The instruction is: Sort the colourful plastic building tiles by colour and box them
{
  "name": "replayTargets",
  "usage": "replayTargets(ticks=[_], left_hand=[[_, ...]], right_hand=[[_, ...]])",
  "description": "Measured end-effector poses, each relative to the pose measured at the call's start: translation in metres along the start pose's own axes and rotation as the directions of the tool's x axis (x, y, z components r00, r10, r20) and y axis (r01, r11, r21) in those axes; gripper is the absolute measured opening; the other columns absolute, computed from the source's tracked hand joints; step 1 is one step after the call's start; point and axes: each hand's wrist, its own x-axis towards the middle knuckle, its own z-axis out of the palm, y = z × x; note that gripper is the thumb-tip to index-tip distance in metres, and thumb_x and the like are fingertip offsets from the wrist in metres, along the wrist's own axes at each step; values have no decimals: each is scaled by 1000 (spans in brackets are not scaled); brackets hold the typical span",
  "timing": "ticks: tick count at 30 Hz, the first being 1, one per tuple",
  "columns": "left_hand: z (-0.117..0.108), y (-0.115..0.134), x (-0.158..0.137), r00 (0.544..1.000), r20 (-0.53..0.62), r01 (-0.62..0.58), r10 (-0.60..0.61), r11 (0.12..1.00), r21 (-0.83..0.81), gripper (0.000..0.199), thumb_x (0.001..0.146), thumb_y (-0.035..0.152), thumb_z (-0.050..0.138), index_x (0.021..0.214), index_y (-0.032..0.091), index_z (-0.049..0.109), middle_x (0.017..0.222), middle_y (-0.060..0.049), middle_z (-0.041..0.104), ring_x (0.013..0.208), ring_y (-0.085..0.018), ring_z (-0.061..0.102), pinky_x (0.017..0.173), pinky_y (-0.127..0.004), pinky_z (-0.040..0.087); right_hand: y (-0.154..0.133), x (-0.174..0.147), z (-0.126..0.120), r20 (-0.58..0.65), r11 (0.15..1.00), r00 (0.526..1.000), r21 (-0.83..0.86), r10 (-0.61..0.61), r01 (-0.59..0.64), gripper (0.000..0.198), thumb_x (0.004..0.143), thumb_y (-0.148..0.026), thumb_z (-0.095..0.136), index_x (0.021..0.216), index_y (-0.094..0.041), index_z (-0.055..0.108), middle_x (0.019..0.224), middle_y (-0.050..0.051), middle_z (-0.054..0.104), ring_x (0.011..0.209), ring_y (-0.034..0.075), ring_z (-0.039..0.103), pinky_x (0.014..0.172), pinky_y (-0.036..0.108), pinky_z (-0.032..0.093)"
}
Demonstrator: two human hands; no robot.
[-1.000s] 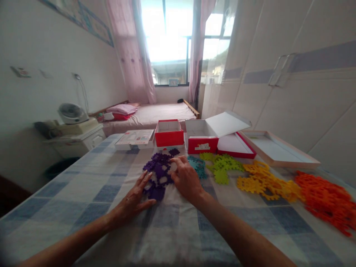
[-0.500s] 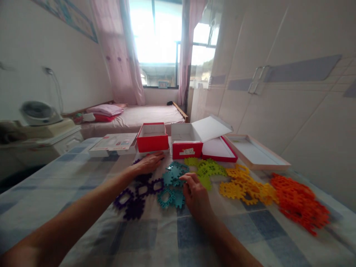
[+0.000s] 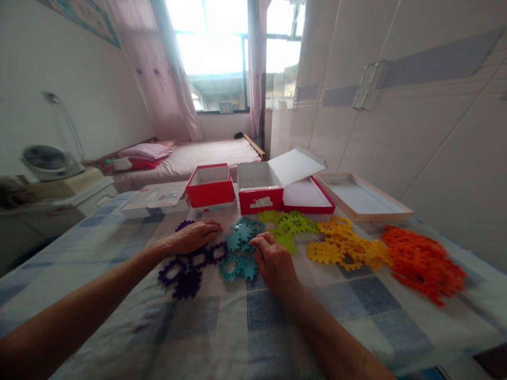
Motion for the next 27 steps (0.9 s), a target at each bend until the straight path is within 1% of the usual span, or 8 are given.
replayTargets(ticks=[4,7,12,16,19,22,25,27], left_hand=[[4,22,-18,998,-58,13,-16,999,-43,40,89,41,43,115,18,60,112,-9,61,101,-21,58,91,-31,43],[13,32,-24,989,-134,62,-57,997,36,45,77,52,59,105,18,65,108,-10,60,102,-25,56,92,-36,43],[26,35,-26,979,-183,95,-85,994,45,37,69,42,70,95,16,66,114,-12,59,109,-26,53,95,-35,43],[31,38,-25,964,-233,137,-130,990,14,37,67,41,70,93,14,65,116,-13,59,110,-26,54,95,-35,44],[23,40,-27,939,-309,164,-151,986,16,36,70,40,66,95,14,65,120,-14,58,113,-26,52,98,-37,42],[4,37,-37,920,-359,188,-161,981,42,34,71,40,64,93,15,66,125,-13,55,119,-28,48,102,-39,38],[-9,29,-50,919,-340,234,-198,970,67,36,69,45,63,89,16,68,128,-13,54,122,-32,45,105,-44,35],[-9,24,-58,925,-310,260,-222,962,88,34,69,44,62,89,16,68,129,-12,54,122,-32,45,106,-45,33]], right_hand=[[-2,0,1,12,1000,1000,-12,5,-5,22,88,-15,39,96,-21,58,100,4,58,87,13,60,82,26,45],[-1,1,1,24,1000,1000,-17,5,-5,22,88,-14,38,95,-20,59,99,4,59,86,14,59,82,26,45],[1,1,2,29,1000,1000,-7,8,-8,23,86,-13,39,95,-20,59,98,4,59,84,14,59,80,26,45],[1,1,2,34,999,999,-26,21,-21,22,86,-15,39,93,-20,59,97,4,59,82,14,60,78,26,45],[2,0,2,48,998,998,-55,30,-28,22,87,-15,39,93,-20,59,97,3,60,83,14,60,78,26,45],[3,0,3,50,997,998,-74,31,-27,22,86,-15,40,94,-20,60,97,3,60,82,14,60,77,26,45],[3,0,4,45,996,998,-83,34,-30,24,85,-14,40,94,-20,61,97,3,60,81,13,60,74,25,45],[2,1,4,42,996,999,-83,34,-30,24,85,-14,40,93,-20,61,96,3,61,80,13,60,74,25,45]])
